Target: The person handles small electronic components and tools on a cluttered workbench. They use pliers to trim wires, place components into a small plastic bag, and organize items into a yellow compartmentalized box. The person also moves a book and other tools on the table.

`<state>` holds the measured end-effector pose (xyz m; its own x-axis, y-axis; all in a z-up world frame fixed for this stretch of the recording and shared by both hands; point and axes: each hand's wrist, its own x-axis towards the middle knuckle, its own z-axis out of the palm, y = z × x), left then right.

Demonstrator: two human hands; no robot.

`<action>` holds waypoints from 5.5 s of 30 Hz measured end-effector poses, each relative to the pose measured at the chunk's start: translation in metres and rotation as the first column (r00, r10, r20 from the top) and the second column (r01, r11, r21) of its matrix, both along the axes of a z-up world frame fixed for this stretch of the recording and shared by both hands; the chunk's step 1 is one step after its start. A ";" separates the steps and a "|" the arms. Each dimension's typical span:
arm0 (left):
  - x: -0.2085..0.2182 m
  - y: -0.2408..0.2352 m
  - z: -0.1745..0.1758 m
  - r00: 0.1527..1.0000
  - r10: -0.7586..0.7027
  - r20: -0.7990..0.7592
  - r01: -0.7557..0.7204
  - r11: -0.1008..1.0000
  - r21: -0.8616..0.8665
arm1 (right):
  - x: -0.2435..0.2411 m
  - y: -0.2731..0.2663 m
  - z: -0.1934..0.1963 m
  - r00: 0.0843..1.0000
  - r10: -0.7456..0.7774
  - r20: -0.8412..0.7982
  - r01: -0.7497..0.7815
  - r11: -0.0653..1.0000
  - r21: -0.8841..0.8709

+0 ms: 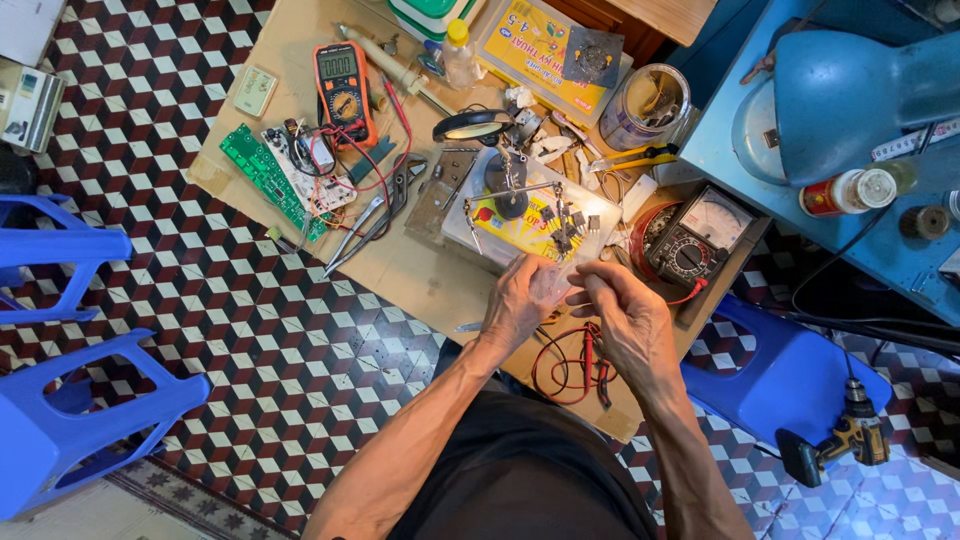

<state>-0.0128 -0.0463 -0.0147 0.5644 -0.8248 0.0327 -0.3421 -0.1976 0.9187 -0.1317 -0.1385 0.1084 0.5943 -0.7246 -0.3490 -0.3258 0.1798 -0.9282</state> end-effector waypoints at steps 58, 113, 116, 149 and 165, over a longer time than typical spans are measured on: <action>-0.010 0.020 0.011 0.993 0.099 -0.071 -0.101 0.994 -0.030 | -0.013 -0.001 -0.045 0.950 -0.222 -0.220 0.213 0.975 -0.063; -0.018 0.015 0.003 0.986 0.162 -0.034 -0.163 0.987 -0.008 | -0.016 0.017 -0.021 0.977 -0.127 -0.173 0.077 0.959 -0.273; -0.010 0.025 0.005 0.965 0.227 -0.131 -0.219 0.973 0.072 | 0.001 -0.010 -0.055 0.945 -0.177 -0.276 0.060 0.921 -0.385; 0.011 0.039 0.023 0.980 0.163 -0.111 -0.141 0.973 0.183 | 0.022 -0.024 -0.127 0.925 -0.087 -0.369 -0.206 0.702 -0.682; 0.010 0.049 0.026 0.983 0.167 -0.072 -0.153 0.974 0.168 | 0.016 -0.024 -0.135 0.950 -0.077 -0.302 -0.166 0.695 -0.700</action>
<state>-0.0024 0.0028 0.0110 0.6847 -0.7139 -0.1470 -0.2156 -0.3910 0.8948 -0.1153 -0.1621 -0.0266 0.5932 -0.7986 0.1015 -0.5839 -0.5136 -0.6287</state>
